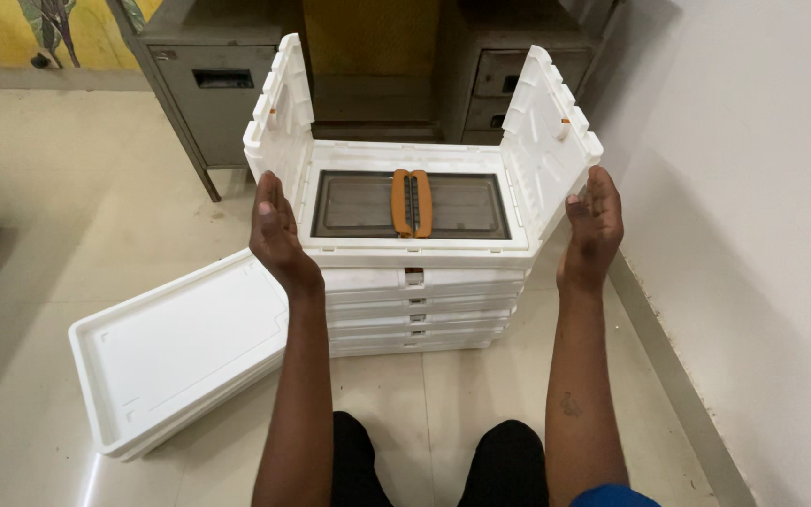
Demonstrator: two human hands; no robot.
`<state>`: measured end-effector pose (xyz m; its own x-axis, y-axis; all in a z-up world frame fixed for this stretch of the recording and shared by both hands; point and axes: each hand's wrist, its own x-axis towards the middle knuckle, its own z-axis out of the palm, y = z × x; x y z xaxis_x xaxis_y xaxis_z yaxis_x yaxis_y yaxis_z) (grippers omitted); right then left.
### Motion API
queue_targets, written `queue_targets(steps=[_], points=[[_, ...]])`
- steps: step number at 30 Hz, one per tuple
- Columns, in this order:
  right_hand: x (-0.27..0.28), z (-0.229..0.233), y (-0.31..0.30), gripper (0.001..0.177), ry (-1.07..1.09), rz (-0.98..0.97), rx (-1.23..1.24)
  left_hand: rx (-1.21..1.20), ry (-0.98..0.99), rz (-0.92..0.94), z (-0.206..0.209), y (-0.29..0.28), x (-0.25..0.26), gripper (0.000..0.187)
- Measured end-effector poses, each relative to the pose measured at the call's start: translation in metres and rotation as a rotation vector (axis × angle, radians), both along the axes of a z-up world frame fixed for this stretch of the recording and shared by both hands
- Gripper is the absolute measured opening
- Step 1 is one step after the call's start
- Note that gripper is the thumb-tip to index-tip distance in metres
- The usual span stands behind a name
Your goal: The person assembles a white plastic crate by unfolding its sides, inserting a frame, and securing the lid. They then open the crate, remove the frame, and place it on a stack of lids before repeating the process with another crate.
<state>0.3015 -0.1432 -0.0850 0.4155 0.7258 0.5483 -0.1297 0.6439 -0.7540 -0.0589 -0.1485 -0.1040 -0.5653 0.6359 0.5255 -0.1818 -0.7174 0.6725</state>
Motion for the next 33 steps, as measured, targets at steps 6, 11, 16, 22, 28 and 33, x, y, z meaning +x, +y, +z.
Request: queue_targets(steps=[6,11,16,22,28,33], points=[[0.025,0.003,0.025,0.069,-0.141,-0.193,0.008,-0.010,0.085,-0.067,-0.008,0.006,0.042,0.069],[0.035,0.012,0.054,0.061,-0.308,-0.329,-0.185,-0.018,0.084,-0.151,-0.009,0.017,0.075,0.073],[0.033,0.013,0.066,0.042,-0.492,-0.330,-0.048,-0.066,0.127,-0.172,-0.010,0.019,0.091,0.073],[-0.010,-0.003,0.068,0.034,-0.650,-0.305,-0.024,-0.081,0.115,-0.163,-0.017,0.022,0.089,0.072],[-0.072,-0.033,0.065,0.036,-0.766,-0.212,-0.068,-0.136,0.075,-0.182,-0.031,0.020,0.081,0.073],[-0.104,-0.068,0.059,0.036,-0.826,-0.107,-0.126,-0.145,0.038,-0.176,-0.049,0.019,0.067,0.074]])
